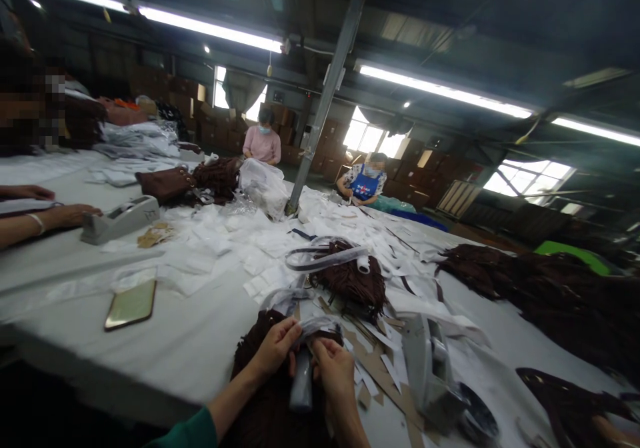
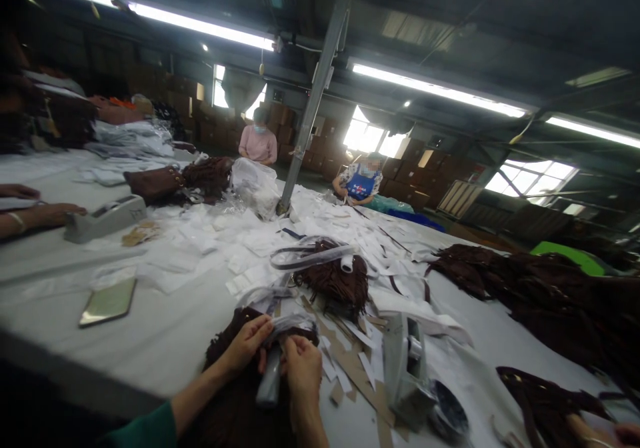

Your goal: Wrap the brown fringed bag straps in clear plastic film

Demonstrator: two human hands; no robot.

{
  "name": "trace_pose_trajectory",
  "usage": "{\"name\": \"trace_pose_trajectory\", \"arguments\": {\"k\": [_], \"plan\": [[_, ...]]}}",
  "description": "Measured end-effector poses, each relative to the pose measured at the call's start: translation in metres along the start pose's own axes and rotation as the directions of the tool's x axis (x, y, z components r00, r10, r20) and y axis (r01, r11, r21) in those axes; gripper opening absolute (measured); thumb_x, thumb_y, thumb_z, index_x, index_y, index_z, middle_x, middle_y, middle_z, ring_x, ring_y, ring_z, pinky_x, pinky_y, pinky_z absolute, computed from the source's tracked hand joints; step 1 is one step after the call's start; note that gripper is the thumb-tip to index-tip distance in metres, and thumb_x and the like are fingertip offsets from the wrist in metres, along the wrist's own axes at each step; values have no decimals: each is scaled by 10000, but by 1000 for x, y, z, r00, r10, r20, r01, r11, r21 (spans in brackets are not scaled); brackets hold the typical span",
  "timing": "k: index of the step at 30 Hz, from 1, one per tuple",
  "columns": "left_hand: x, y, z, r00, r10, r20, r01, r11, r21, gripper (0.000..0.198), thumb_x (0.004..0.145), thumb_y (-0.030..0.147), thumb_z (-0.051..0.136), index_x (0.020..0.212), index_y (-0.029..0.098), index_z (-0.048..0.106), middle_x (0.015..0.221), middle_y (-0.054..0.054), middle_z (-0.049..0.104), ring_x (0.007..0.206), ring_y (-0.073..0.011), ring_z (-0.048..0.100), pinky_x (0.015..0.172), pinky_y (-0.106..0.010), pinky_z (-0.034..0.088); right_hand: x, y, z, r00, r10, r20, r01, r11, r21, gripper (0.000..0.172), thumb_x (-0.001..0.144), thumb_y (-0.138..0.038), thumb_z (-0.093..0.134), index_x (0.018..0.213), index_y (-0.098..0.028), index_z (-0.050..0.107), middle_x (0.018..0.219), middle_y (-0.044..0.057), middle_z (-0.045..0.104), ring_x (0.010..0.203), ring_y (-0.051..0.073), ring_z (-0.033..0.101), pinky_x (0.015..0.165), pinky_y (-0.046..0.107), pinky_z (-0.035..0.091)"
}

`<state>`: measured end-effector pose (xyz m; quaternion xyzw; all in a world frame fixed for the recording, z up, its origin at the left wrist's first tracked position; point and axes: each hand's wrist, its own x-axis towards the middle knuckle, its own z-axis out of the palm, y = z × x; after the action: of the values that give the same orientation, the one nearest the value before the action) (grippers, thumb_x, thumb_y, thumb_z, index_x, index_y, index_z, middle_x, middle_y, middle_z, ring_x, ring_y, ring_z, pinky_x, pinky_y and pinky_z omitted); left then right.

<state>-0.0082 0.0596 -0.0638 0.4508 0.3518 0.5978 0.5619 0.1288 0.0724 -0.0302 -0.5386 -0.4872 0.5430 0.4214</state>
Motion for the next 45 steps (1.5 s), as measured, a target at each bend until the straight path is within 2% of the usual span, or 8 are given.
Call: {"name": "trace_pose_trajectory", "arguments": {"k": [10, 14, 17, 24, 30, 34, 40, 45], "plan": [[-8, -1, 1, 997, 74, -3, -74, 997, 24, 429, 886, 531, 485, 1126, 211, 329, 709, 47, 573, 326, -110, 550, 265, -174, 377, 4, 6, 20, 997, 17, 75, -33, 975, 221, 347, 597, -421, 768, 750, -133, 650, 489, -48, 539, 374, 34, 351, 360, 155, 216], [-4, -2, 0, 997, 67, -37, -67, 998, -14, 400, 865, 548, 508, 999, 187, 403, 664, 54, 536, 336, -96, 526, 282, -193, 419, -1, -3, 8, 964, 43, 264, -112, 961, 251, 428, 578, -365, 808, 919, -139, 683, 637, 6, 652, 494, 85, 538, 476, 174, 412], [-2, -2, 1, 996, 72, -60, -73, 997, -6, 393, 844, 548, 540, 926, 180, 433, 690, 49, 529, 330, -68, 487, 282, -193, 417, -4, -1, -9, 917, 134, 376, -217, 958, 187, 561, 563, -373, 832, 1054, -166, 657, 685, 29, 692, 509, 124, 596, 487, 204, 448], [-4, 3, 5, 997, 77, -3, -76, 992, 99, 372, 865, 495, 536, 1043, 183, 438, 694, 53, 517, 319, -38, 412, 298, -167, 329, -4, -1, -9, 967, 128, 219, -168, 970, 176, 349, 531, -384, 841, 760, -157, 708, 529, 3, 643, 438, 119, 542, 429, 201, 395], [3, 28, 8, 988, 156, 8, -153, 962, 227, 680, 868, 394, 566, 1397, 179, 196, 675, 51, 533, 470, -76, 440, 465, -192, 354, 2, -16, 7, 982, 98, 159, -154, 907, 393, 335, 482, -282, 869, 754, -174, 706, 532, -28, 623, 426, 95, 496, 427, 193, 397], [3, 36, 4, 993, 118, 10, -116, 953, 279, 748, 871, 390, 542, 1454, 153, 138, 647, 62, 502, 464, -78, 394, 496, -212, 340, -6, -17, -1, 949, 170, 266, -276, 855, 439, 363, 550, -332, 859, 845, -188, 707, 623, 6, 666, 476, 121, 552, 452, 213, 447], [-5, 40, 4, 979, 177, 101, -203, 886, 417, 668, 871, 348, 544, 1450, 157, 272, 676, 29, 530, 591, -135, 475, 615, -254, 379, -20, -22, -14, 794, 319, 518, -578, 661, 478, 342, 649, -336, 830, 896, -149, 684, 674, 24, 675, 475, 84, 568, 434, 156, 440], [-5, 48, 12, 972, 205, 119, -237, 813, 532, 625, 862, 320, 552, 1424, 160, 333, 752, -8, 562, 665, -167, 508, 714, -305, 407, -15, -15, -8, 822, 160, 547, -485, 700, 524, 286, 666, -365, 820, 789, -175, 645, 582, -44, 581, 412, 38, 470, 383, 119, 377]]}}
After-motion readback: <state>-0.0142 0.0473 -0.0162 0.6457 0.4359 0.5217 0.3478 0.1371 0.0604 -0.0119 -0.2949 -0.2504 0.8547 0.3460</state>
